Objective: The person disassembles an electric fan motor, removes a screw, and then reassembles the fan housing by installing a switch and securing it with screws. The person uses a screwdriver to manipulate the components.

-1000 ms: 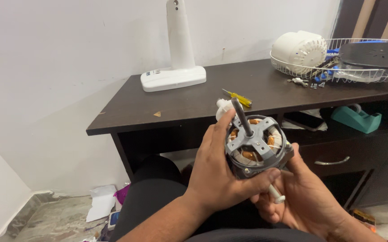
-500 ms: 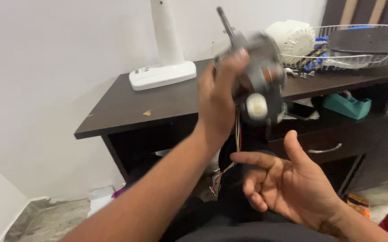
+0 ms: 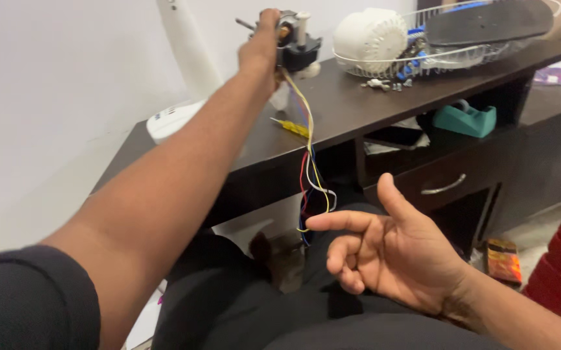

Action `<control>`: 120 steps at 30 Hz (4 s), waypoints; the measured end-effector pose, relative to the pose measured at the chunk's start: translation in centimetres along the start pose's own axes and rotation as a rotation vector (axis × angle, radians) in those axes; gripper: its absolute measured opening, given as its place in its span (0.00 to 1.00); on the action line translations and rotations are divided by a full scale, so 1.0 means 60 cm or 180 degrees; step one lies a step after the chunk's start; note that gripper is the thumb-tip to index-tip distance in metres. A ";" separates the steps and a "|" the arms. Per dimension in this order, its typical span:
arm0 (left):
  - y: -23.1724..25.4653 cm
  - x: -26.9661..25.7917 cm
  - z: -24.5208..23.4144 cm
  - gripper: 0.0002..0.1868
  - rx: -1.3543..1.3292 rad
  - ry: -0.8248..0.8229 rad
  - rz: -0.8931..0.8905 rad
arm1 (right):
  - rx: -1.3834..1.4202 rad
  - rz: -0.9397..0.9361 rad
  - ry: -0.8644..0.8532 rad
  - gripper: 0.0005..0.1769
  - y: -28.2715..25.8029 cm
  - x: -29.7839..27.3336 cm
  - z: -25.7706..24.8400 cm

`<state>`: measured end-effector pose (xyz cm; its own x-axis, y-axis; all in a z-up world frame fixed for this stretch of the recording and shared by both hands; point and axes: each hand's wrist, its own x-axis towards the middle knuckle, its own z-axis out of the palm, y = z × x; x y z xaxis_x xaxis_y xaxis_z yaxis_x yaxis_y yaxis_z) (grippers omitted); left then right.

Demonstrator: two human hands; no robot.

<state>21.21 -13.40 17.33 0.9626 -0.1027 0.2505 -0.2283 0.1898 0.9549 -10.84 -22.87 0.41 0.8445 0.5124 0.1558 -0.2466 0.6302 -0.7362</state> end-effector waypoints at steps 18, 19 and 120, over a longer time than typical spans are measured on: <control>-0.035 0.067 0.015 0.32 0.2957 0.0052 -0.0103 | 0.0271 0.0028 0.0068 0.58 -0.003 -0.015 -0.014; -0.034 0.073 0.022 0.30 0.2932 -0.0120 -0.0181 | 0.0251 0.0010 0.0068 0.58 -0.004 -0.016 -0.015; -0.005 -0.595 -0.309 0.32 -0.0860 -0.0542 -0.0490 | -0.5103 0.1258 0.1042 0.37 -0.383 0.429 -0.006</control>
<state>-10.40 8.31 5.16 0.9395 -0.3072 0.1515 -0.0136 0.4085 0.9127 16.73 -24.38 21.08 0.9605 0.2189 -0.1715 0.0721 -0.7917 -0.6067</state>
